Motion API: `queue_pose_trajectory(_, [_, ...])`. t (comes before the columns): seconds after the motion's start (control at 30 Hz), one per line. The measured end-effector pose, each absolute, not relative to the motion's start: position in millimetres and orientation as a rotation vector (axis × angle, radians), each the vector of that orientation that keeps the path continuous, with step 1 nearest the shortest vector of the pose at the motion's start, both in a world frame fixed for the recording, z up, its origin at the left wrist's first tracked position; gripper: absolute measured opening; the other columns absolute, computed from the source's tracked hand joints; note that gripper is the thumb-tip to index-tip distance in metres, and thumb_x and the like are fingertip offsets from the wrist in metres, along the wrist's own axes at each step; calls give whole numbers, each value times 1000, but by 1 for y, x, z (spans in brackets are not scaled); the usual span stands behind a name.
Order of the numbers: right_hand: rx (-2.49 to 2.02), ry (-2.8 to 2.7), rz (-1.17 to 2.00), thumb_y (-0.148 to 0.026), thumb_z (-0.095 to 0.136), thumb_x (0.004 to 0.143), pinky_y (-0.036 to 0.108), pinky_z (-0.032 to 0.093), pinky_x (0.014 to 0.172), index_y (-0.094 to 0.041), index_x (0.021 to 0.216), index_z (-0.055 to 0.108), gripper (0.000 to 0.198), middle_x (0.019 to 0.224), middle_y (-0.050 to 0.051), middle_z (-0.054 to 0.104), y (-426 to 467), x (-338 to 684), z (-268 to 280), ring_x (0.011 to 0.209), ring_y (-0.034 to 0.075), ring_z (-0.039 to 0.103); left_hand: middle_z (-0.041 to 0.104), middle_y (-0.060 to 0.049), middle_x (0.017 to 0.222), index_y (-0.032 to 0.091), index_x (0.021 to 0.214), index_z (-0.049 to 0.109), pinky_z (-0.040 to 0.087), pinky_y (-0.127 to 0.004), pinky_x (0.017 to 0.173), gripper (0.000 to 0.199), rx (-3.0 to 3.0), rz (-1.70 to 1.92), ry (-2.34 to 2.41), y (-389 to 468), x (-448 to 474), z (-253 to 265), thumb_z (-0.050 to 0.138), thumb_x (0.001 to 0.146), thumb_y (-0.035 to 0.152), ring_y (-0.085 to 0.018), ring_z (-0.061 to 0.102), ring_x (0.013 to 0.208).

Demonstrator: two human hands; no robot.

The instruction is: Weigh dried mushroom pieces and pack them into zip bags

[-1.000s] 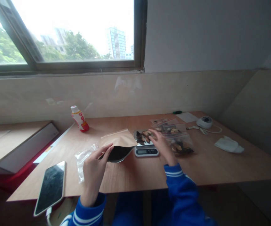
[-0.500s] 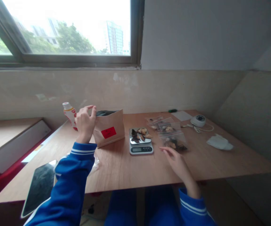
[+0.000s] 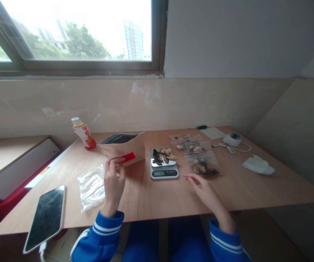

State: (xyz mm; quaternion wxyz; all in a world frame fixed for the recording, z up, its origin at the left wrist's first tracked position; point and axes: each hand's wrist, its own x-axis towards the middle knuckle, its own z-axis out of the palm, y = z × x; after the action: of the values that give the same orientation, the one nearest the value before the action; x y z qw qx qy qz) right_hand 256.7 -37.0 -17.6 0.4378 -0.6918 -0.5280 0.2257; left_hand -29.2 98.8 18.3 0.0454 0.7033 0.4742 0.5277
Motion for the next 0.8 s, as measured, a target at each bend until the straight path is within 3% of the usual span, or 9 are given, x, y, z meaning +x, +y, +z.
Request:
queue_pose_trajectory(0.2, [-1739,-1295,606,-40,47,87,38,50,87,-21,99,69,32,103,10,72,-40,261,-22,98,26,66,58,-7,91,20,92,57,49,-37,80,16,2120,1455,1492,89,-39,5,43,86,24,-22,59,86])
queue_pose_trajectory(0.33, [-1786,-1280,645,-41,45,87,39,49,88,-21,100,69,33,104,10,72,-42,263,-23,98,26,66,60,-13,100,15,104,59,45,-46,87,30,2129,1314,1861,85,-59,-17,39,87,30,-30,58,96])
queue_pose_trajectory(0.43, [-1797,-1275,660,-41,45,87,39,48,89,-20,100,68,34,104,11,71,-43,263,-21,99,27,65,62,-15,98,12,106,61,46,-47,83,38,2082,1015,2099,89,-78,-36,42,83,35,-33,60,92])
queue_pose_trajectory(0.57, [-1786,-1290,681,-41,45,87,40,47,90,-20,100,69,34,104,11,72,-41,256,-13,100,28,65,63,-14,91,14,96,64,49,-43,77,39,2040,818,1956,88,-93,-43,39,84,41,-30,63,86])
queue_pose_trajectory(0.7, [-1716,-1325,755,-41,47,89,39,46,91,-21,100,69,32,104,9,72,-37,235,2,101,27,64,66,-10,89,18,89,65,52,-41,75,35,1920,931,1761,65,-78,-20,46,81,46,-27,65,83])
queue_pose_trajectory(0.8, [-1576,-1343,903,-45,47,92,37,47,90,-22,105,67,34,104,7,72,-32,205,13,100,24,65,68,-8,93,20,94,66,54,-38,72,31,1945,1030,1547,33,-46,7,51,83,45,-24,66,81])
